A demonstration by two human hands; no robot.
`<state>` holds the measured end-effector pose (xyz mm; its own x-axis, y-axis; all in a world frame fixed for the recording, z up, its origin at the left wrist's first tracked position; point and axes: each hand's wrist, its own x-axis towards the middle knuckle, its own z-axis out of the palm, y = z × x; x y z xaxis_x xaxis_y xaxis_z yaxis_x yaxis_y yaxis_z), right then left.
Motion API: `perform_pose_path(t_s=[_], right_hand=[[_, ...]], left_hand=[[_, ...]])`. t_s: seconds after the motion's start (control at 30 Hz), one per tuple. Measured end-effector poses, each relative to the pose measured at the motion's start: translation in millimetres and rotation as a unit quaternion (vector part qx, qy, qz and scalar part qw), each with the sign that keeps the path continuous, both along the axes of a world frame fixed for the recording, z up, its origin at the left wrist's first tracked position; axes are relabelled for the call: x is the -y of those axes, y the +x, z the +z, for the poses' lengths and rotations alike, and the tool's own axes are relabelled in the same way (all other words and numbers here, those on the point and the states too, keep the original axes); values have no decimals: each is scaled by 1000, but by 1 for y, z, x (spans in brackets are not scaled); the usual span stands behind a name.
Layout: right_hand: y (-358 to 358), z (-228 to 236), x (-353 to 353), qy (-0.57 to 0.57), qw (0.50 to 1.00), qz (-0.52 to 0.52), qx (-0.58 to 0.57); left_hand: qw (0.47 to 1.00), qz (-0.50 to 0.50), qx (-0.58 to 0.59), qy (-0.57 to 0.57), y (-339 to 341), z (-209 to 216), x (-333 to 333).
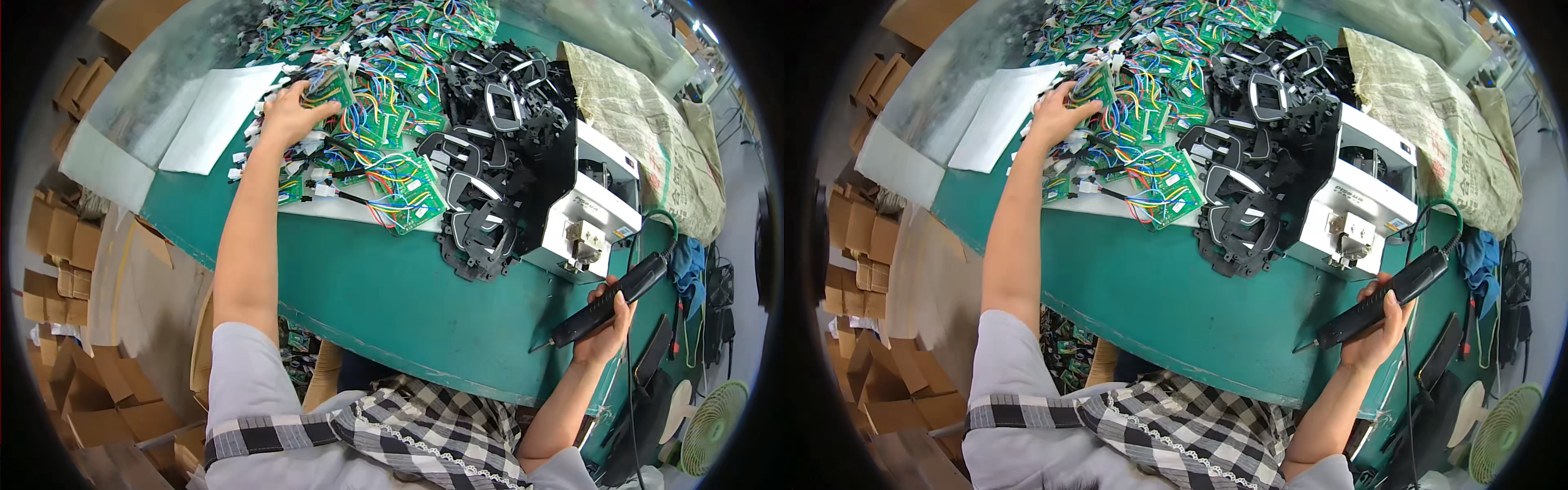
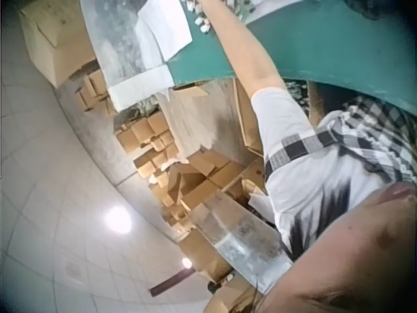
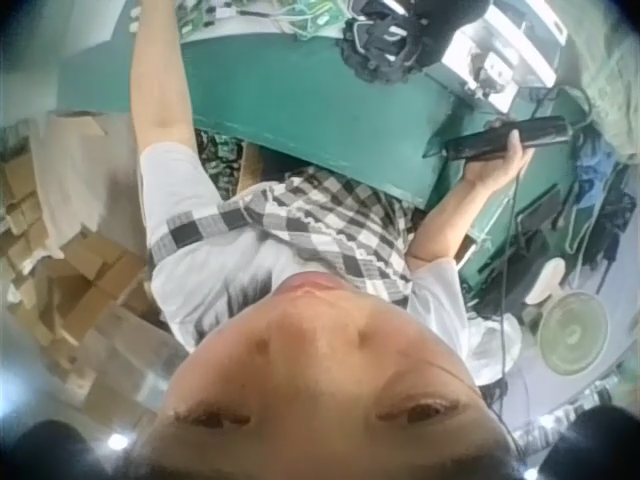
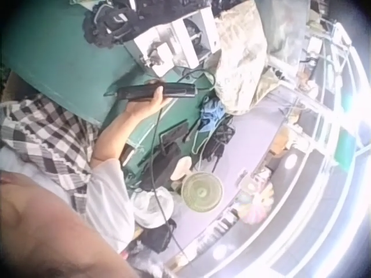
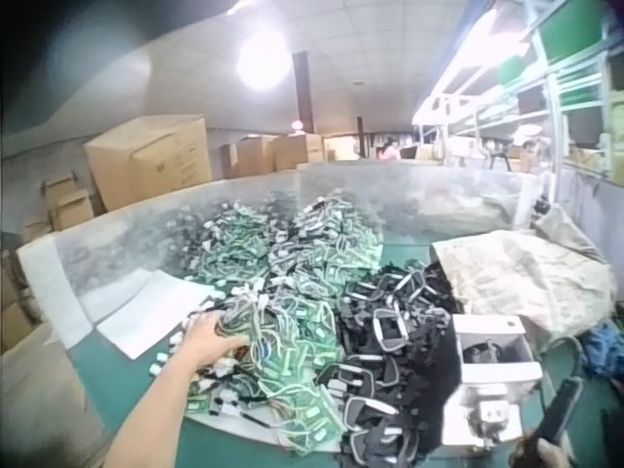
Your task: The person fastens circuit boards onto plastic frames using an electric screwdriver and places assembled components into a cardboard box.
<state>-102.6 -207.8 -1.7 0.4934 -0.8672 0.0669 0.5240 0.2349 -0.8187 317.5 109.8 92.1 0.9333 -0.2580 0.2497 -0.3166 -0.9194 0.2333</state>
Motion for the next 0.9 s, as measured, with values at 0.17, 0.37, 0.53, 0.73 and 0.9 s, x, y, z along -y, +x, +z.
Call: perform_pose_path(t_s=[0.17, 0.37, 0.53, 0.73, 0.9], right_hand=[[0, 4, -2, -20, 1000, 7, -3], [-6, 10, -4, -35, 999, -14, -3], [-17, 30, 18, -41, 995, 44, 78], [-4, 25, 20, 26, 986, 90, 137], [-20, 12, 28, 32, 988, 83, 122]], left_hand=[[996, -50, 27, 62, -71, -6, 20], [990, -8, 74, 121, -103, -6, 19], [939, -220, 264, 27, -128, 4, 57], [930, -324, 165, 46, -126, -21, 158], [946, -212, -15, 244, -129, 5, 178]])
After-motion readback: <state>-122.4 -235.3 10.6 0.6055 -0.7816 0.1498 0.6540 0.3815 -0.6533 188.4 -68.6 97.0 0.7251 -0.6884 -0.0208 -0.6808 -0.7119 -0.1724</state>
